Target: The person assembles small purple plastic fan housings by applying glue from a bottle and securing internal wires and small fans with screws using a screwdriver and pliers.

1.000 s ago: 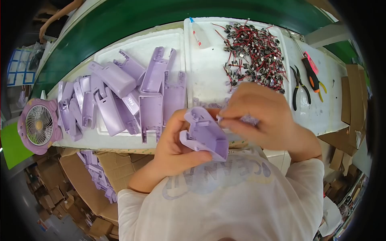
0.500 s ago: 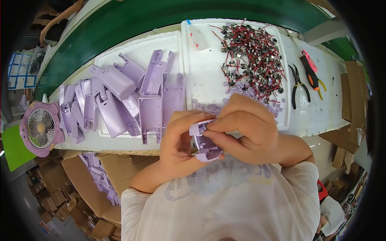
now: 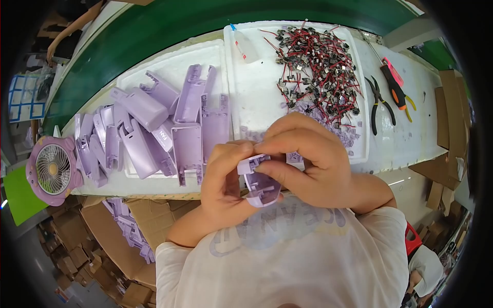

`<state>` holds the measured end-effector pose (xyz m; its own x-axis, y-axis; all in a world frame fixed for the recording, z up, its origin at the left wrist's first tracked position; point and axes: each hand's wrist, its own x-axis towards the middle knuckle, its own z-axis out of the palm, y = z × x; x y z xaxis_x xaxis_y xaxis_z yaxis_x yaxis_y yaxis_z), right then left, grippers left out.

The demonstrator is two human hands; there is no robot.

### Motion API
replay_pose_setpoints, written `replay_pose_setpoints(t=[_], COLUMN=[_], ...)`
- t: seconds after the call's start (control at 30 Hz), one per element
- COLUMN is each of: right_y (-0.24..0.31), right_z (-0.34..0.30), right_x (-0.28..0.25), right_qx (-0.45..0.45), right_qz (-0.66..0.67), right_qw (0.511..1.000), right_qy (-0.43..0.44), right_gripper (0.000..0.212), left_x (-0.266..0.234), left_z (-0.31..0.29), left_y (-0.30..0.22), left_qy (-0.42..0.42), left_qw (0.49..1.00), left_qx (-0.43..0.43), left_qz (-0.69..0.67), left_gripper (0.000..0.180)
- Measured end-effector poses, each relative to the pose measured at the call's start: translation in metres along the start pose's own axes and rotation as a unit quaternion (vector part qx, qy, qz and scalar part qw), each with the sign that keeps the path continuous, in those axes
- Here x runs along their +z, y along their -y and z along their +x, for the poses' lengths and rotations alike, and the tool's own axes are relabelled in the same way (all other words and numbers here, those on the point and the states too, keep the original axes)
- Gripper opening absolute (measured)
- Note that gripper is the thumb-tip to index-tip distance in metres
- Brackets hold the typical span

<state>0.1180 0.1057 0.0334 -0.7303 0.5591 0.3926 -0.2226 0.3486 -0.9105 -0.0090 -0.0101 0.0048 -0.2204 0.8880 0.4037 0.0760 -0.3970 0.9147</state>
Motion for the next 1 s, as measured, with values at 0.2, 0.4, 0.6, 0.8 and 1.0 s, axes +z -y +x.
replay_pose_setpoints(t=[0.2,0.4,0.6,0.8,1.0], right_y=[-0.001,-0.002,-0.004,-0.015,-0.031], right_z=[-0.002,-0.004,0.002,-0.007,-0.068], right_x=[0.002,0.001,-0.019,-0.088,-0.148], right_qx=[-0.003,-0.007,0.249,0.187,0.237], right_qz=[-0.005,-0.005,0.149,-0.227,-0.632], right_qw=[1.000,1.000,0.957,0.950,0.735], right_qy=[0.000,-0.027,0.025,-0.105,-0.059], right_gripper=[0.023,0.024,0.019,0.006,0.029], left_x=[0.000,-0.003,0.012,0.011,0.007], left_z=[-0.003,0.004,0.016,0.022,0.023], left_y=[0.004,0.006,-0.003,-0.010,-0.011], left_qy=[-0.007,0.047,-0.005,-0.082,-0.101], left_qw=[1.000,0.982,0.979,0.913,0.896], left_qx=[-0.007,0.073,-0.053,-0.313,-0.357], left_qz=[0.018,0.166,0.195,-0.247,-0.243], left_gripper=[0.072,0.080,0.068,0.062,0.071])
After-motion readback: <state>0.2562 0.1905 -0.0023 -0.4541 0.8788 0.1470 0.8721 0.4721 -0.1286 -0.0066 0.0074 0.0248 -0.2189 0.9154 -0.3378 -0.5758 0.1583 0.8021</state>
